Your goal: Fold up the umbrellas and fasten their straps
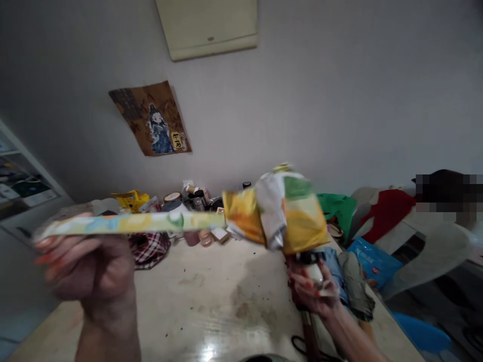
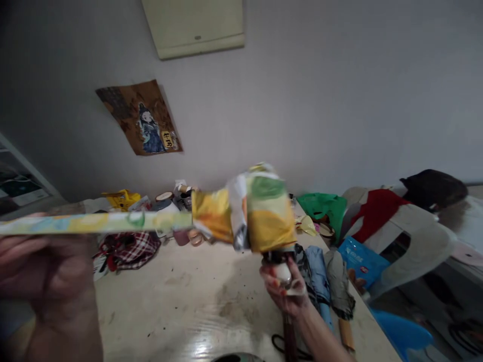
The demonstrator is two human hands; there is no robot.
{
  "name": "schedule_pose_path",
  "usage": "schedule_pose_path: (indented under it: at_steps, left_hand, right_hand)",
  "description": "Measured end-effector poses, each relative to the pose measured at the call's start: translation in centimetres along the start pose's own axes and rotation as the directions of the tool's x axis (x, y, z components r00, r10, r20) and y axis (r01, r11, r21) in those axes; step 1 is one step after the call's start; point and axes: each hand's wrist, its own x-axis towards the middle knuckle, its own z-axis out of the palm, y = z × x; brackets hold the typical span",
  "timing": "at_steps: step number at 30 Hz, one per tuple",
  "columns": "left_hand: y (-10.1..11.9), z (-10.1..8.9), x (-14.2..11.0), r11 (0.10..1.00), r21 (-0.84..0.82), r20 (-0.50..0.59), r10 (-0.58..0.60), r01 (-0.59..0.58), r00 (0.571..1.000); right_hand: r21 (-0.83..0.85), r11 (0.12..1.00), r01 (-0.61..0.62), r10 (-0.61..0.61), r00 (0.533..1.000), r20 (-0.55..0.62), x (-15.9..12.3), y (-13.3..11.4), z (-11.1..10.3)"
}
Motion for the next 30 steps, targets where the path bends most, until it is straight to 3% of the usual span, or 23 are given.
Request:
schedule_pose_path:
  at_steps: [2,3,7,9,10,11,12,14,15,16,18,20,22,23,25,26,30]
  left_hand:
    - [-0.2,0.0,1.0,0.98,-0.179,0.111,0.101,-0.08,0.989]
    - [-0.3,-0.3,1.5,0.977,-0.195,0.11,0.109,-0.086,0.988]
    - [0.6,-3.8,3.6,0.985,-0.092,-0.042,0.142,-0.145,0.989]
    - [0.9,-6.2,4.6,0.995,-0.03,-0.186,0.085,-0.093,0.979]
    - [0.7,-7.3,5.0,1.0,-0.01,-0.269,0.018,-0.021,0.963]
    - [0.2,-8.4,5.1,0.996,0.002,-0.338,-0.081,0.086,0.938]
    - [-0.6,-9.3,5.1,0.994,-0.008,-0.397,-0.107,0.113,0.912]
    - [-3.1,-10.5,4.1,0.982,0.065,-0.499,-0.122,0.178,0.858]
    - [-4.7,-10.7,3.2,0.951,0.142,-0.525,-0.164,0.276,0.835]
    - [-6.5,-10.4,2.1,0.896,0.211,-0.541,-0.226,0.391,0.81]
    - [-10.1,-9.0,-0.6,0.738,0.317,-0.423,-0.452,0.595,0.786]
    - [-13.3,-6.3,-2.9,0.601,0.436,-0.178,-0.673,0.67,0.718]
    - [-15.9,-3.3,-4.1,0.566,0.498,-0.019,-0.75,0.657,0.661]
    - [-16.9,-1.9,-4.3,0.591,0.502,0.022,-0.739,0.632,0.674]
    - [-18.2,0.2,-3.9,0.7,0.457,0.04,-0.633,0.549,0.774]
    - [-18.5,0.8,-3.6,0.726,0.457,0.043,-0.594,0.513,0.803]
    - [-18.4,0.3,-3.1,0.733,0.547,0.044,-0.507,0.404,0.861]
  right_hand:
    - [0.079,0.996,0.049,-0.05,0.999,0.01,-0.2,-1.5,0.1]
    - [0.068,0.997,0.049,-0.048,0.999,-0.004,-0.4,-2.0,-0.1]
    - [-0.157,0.987,-0.016,-0.014,0.982,-0.189,-1.9,-4.6,-2.2]
    - [-0.175,0.981,0.08,-0.116,0.972,-0.204,-2.3,-6.7,-2.4]
    - [-0.162,0.971,0.173,-0.204,0.96,-0.193,-2.2,-7.9,-1.9]
    - [-0.125,0.938,0.323,-0.342,0.919,-0.197,-1.9,-9.2,-1.0]
    - [-0.124,0.897,0.425,-0.442,0.871,-0.216,-1.4,-10.3,0.2]
    - [-0.201,0.888,0.413,-0.45,0.868,-0.208,0.1,-12.1,3.4]
    - [-0.241,0.877,0.416,-0.47,0.846,-0.251,0.9,-12.5,5.0]
    - [-0.25,0.877,0.411,-0.471,0.837,-0.277,1.6,-12.7,6.5]
    - [-0.187,0.949,0.255,-0.294,0.929,-0.224,2.8,-12.1,8.9]
    - [-0.156,0.984,0.085,-0.108,0.984,-0.143,3.5,-10.5,10.5]
    - [-0.188,0.982,-0.014,-0.005,0.995,-0.101,4.1,-8.4,11.5]
    - [-0.22,0.974,-0.047,0.029,0.996,-0.085,4.3,-7.3,11.9]
    - [-0.319,0.945,-0.074,0.057,0.996,-0.063,4.6,-5.2,12.7]
    - [-0.373,0.926,-0.055,0.037,0.998,-0.055,4.8,-4.2,13.0]
    - [-0.635,0.763,0.119,-0.177,0.984,-0.028,5.1,-1.3,13.4]
